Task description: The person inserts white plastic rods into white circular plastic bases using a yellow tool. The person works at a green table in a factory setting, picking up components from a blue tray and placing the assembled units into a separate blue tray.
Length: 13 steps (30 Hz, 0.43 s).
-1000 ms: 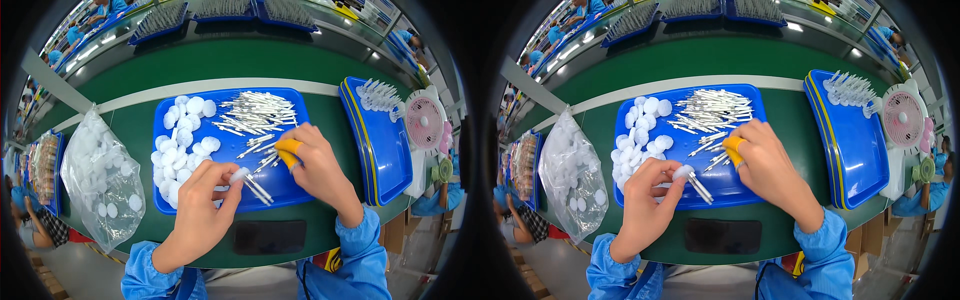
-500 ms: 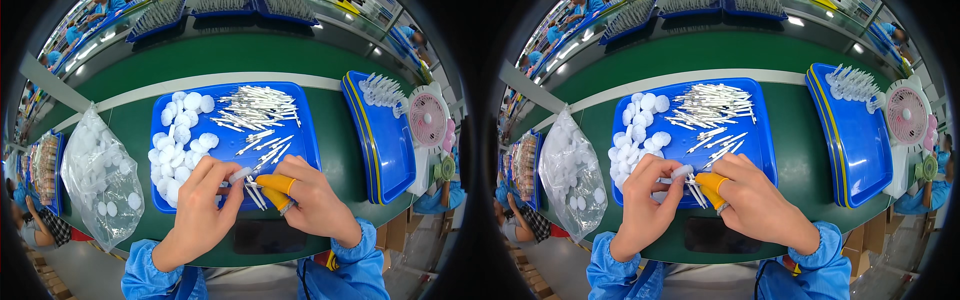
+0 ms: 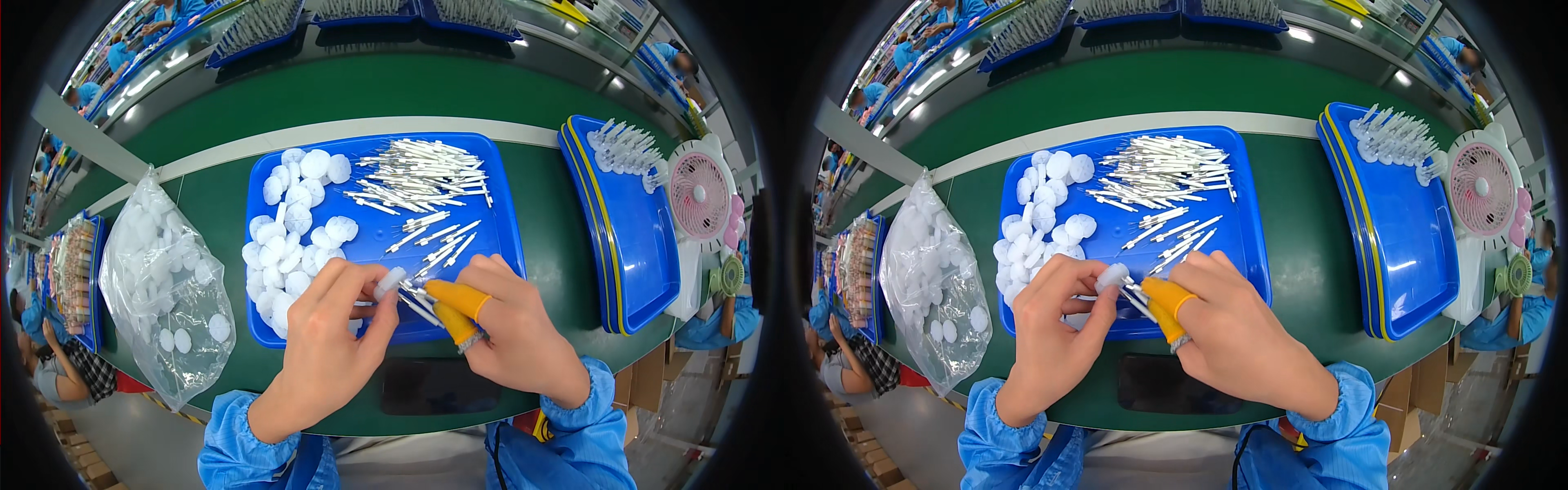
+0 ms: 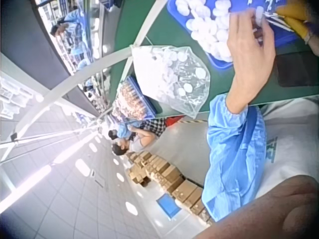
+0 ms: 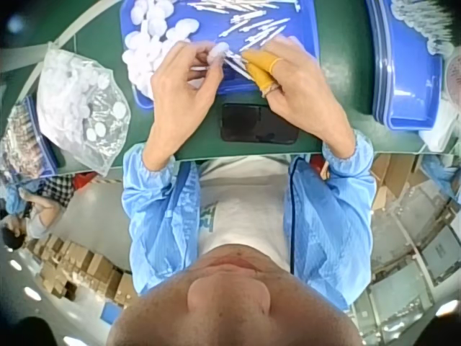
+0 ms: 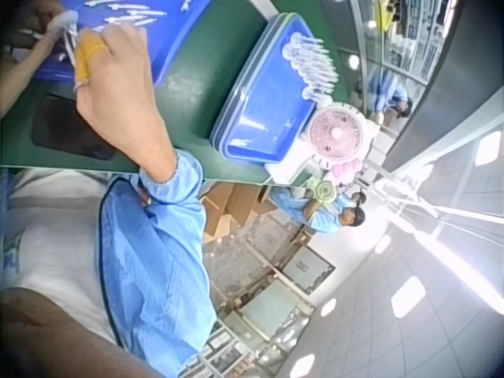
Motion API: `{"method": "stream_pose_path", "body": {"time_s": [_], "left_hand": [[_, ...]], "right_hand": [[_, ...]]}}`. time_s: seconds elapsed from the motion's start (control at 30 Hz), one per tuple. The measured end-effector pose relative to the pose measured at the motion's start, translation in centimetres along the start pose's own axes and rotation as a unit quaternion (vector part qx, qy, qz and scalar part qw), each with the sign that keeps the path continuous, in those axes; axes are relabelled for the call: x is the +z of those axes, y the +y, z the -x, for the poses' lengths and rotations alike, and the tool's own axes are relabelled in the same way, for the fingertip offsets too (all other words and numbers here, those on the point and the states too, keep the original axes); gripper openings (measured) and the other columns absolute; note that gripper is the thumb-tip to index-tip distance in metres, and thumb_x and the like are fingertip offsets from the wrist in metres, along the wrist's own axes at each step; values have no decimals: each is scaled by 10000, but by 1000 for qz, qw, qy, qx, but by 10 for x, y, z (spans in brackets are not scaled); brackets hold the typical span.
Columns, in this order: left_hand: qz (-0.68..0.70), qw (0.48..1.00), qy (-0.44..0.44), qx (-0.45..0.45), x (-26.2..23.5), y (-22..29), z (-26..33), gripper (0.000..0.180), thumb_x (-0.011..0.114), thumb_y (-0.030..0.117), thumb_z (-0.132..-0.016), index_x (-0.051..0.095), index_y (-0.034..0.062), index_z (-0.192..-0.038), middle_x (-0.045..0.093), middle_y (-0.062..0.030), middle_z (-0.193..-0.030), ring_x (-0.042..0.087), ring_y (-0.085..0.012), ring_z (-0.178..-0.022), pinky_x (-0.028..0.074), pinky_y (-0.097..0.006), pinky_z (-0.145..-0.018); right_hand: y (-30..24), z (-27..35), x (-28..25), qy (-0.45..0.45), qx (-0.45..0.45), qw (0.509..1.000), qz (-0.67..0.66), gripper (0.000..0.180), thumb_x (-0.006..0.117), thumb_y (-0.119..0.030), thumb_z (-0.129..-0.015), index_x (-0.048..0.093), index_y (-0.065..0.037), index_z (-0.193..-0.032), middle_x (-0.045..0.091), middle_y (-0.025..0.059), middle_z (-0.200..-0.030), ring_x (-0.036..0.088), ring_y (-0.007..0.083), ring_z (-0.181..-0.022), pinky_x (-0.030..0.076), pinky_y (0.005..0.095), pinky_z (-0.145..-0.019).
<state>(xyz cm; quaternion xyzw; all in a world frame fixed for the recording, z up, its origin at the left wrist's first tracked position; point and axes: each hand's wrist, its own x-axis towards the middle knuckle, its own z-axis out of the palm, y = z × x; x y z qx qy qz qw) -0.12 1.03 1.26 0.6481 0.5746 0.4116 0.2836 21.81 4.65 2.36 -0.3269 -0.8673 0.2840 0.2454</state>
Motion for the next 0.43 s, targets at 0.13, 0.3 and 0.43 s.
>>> {"method": "stream_pose_path", "body": {"time_s": [0.13, 0.3, 0.43], "left_hand": [[5, 1000, 3, -3, 1, -2, 0, 139, 747, -70, -921, 723, -45, -1057, 678, -91, -980, 740, -154, -843, 669, -291, -687], [5, 1000, 4, -2, 1, -1, -1, 138, 744, -71, -924, 719, -50, -1057, 682, -90, -981, 746, -156, -837, 672, -291, -692], [12, 1000, -1, -5, 2, -2, 0, 144, 748, -67, -924, 718, -47, -1063, 694, -87, -1001, 764, -162, -854, 675, -291, -706]], "right_hand": [[-7, -2, 0, -18, -5, 1000, 17, 503, 746, 55, -634, 730, 131, -1131, 606, 144, -1017, 578, 313, -970, 463, 422, -855], [-3, -2, 2, -2, -10, 999, 48, 514, 756, 50, -633, 733, 126, -1141, 619, 145, -1039, 582, 312, -992, 460, 414, -868], [-1, -1, 2, -14, 0, 998, 54, 518, 765, 40, -644, 736, 126, -1154, 631, 149, -1068, 588, 308, -1018, 461, 422, -879]]}}
